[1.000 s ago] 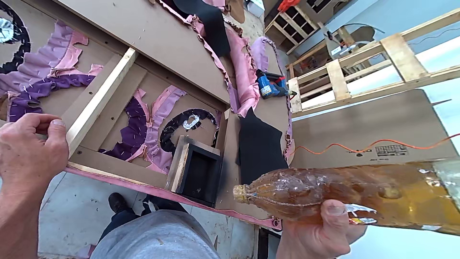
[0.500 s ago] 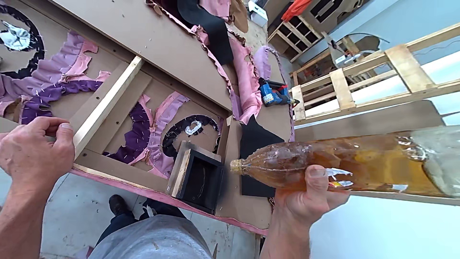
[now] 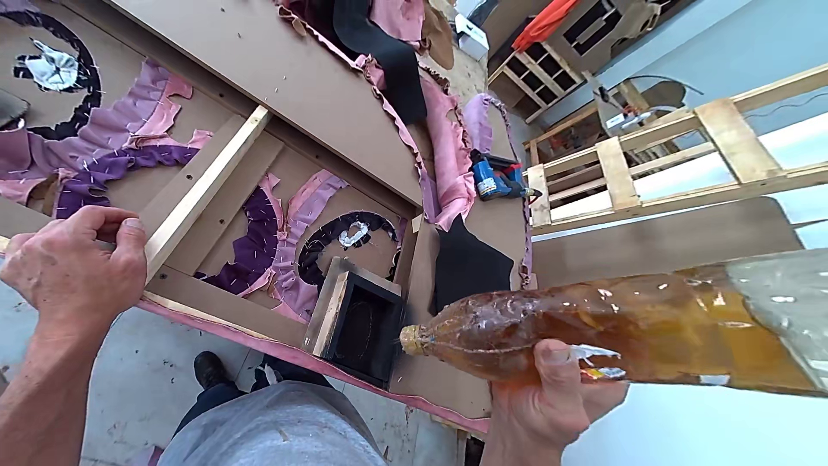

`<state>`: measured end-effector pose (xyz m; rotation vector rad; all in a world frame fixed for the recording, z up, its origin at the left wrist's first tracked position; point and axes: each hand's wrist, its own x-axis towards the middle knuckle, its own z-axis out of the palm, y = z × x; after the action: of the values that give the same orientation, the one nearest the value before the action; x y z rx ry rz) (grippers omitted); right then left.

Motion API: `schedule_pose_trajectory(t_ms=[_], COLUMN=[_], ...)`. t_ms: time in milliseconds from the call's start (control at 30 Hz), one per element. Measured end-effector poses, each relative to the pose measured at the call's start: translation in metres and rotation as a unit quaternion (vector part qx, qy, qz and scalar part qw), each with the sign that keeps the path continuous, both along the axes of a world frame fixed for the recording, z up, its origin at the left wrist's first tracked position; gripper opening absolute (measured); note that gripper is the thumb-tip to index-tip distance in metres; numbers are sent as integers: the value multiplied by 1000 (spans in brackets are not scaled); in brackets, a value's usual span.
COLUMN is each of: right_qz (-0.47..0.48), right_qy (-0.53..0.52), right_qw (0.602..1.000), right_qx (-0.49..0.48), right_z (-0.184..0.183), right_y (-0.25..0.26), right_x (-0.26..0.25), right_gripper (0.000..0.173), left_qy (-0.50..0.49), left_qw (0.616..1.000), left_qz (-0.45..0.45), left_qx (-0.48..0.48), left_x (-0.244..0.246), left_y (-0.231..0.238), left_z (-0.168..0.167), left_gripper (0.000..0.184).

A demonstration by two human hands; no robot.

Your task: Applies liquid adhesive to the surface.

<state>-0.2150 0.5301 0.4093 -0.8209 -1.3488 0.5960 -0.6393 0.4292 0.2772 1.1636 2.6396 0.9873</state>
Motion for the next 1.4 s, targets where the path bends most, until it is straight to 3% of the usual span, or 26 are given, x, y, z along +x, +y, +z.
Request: schedule_pose_trajectory(t_ms=[200,467,667,833,1067,1267,1400], right_qz=[33,14,57,54,60,62,43], right_qy=[3,8,11,28,4,23,1], right_qw=[999,1000,998,998,998,997,999], right_qx=[34,3,34,-25,9,-38,-16], right_z=[4,4,6,2,-1,0,1], right_y=[17,2,25,-2,29,7,17], right_x=[-6,2,-7,-12,-8,-7,2], right_gripper=[65,74,62,73,66,69,69], left_qy=[0,6,5,2,5,-2,-2], left_qw=[1000,1000,1000,1000,1000,1000,1000], left_qz=[-2,5,0,1,1,-3,6], left_qx=[4,7,3,1,-6,-2,-2], left_x=[1,3,2,3,1,2,3], left_y=[1,2,1,2,1,0,-1], left_z=[3,3,3,4,2,3,3], left_gripper=[48,48,48,49,48,47,47])
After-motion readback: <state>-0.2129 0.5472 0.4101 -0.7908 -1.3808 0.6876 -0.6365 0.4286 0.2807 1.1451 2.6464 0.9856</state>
